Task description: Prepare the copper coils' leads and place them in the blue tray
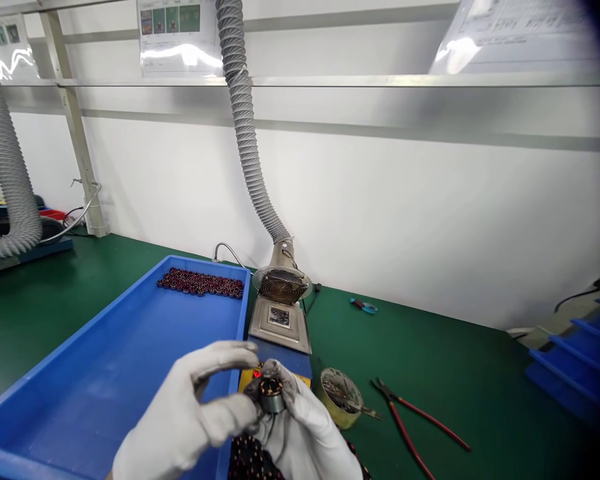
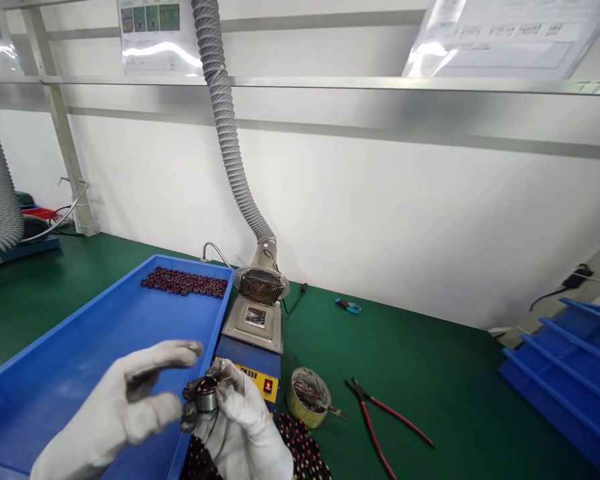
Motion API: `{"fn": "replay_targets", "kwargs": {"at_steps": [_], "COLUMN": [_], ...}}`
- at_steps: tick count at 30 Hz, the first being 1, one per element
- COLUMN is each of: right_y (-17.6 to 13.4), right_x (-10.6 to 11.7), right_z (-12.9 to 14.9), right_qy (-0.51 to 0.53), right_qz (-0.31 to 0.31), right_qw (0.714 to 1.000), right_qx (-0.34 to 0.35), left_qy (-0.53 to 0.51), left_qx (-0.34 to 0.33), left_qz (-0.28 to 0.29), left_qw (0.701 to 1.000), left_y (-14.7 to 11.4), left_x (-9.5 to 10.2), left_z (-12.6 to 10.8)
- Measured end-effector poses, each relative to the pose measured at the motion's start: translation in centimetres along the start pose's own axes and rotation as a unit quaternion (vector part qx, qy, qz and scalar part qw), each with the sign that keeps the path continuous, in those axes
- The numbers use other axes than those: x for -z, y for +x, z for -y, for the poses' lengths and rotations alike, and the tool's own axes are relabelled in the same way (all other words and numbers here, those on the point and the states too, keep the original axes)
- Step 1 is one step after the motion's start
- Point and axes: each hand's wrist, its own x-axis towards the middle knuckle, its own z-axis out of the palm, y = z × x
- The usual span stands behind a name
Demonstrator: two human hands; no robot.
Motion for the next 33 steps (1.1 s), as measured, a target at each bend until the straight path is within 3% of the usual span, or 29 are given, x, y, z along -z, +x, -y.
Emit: {"fn": "replay_targets", "kwargs": {"at_steps": [2,4,8,11,13,14,18,20,23,25,28,31,33], "right_y": [0.3,0.5,0.3,0.1,-0.1,-0.1,0.1,0.4,0.9,1.1,1.0,0.7,0.5], "right_x": [0.4,0.5,0.4,0.2,0.2,0.2,0.5,0.6,0.8,0.7,0.4,0.2,0.2], "right_z": [0.4,0.7,0.7,0.3,0.2,0.1,0.4,0.4,-0.3,-0.9,-1.1,-0.1,1.0], "right_qy": [-0.010,-0.021,-0.033,-0.036,-0.033,-0.031,-0.030,-0.026,-0.009,0.010,0.039,0.054,0.041], "right_qz": [-0.003,0.000,0.010,0.006,0.001,-0.002,-0.022,-0.036,-0.054,-0.069,-0.065,-0.034,-0.010], "right_qw": [0.999,0.998,0.998,0.999,0.999,1.000,0.999,0.998,0.998,0.997,0.997,0.996,0.995], "right_qx": [-0.035,-0.053,-0.061,-0.032,-0.010,-0.004,-0.023,-0.036,-0.015,0.011,-0.002,-0.056,-0.087], "left_qy": [0.008,-0.026,-0.123,-0.194,-0.181,-0.153,-0.056,-0.047,0.000,0.013,-0.076,-0.219,-0.285], "left_qx": [0.030,0.008,-0.026,-0.030,-0.025,-0.012,0.059,0.013,-0.096,-0.104,-0.030,0.044,0.051], "left_qz": [0.052,0.053,0.011,-0.077,-0.107,-0.093,0.055,0.068,0.027,0.005,0.020,0.038,0.022], "left_qw": [0.998,0.998,0.992,0.978,0.977,0.984,0.995,0.996,0.995,0.994,0.997,0.974,0.957], "left_y": [0.0,0.1,0.0,-0.1,-0.1,-0.1,0.1,0.1,0.0,-0.1,-0.2,-0.4,-0.4], "left_x": [-0.4,-1.0,-1.0,-0.2,0.1,0.1,-0.6,-0.9,-1.1,-1.2,-1.7,-2.2,-2.2], "left_z": [-0.4,-0.5,0.1,0.4,0.3,0.1,-0.6,-0.8,-0.9,-0.9,-0.7,0.1,0.7]}}
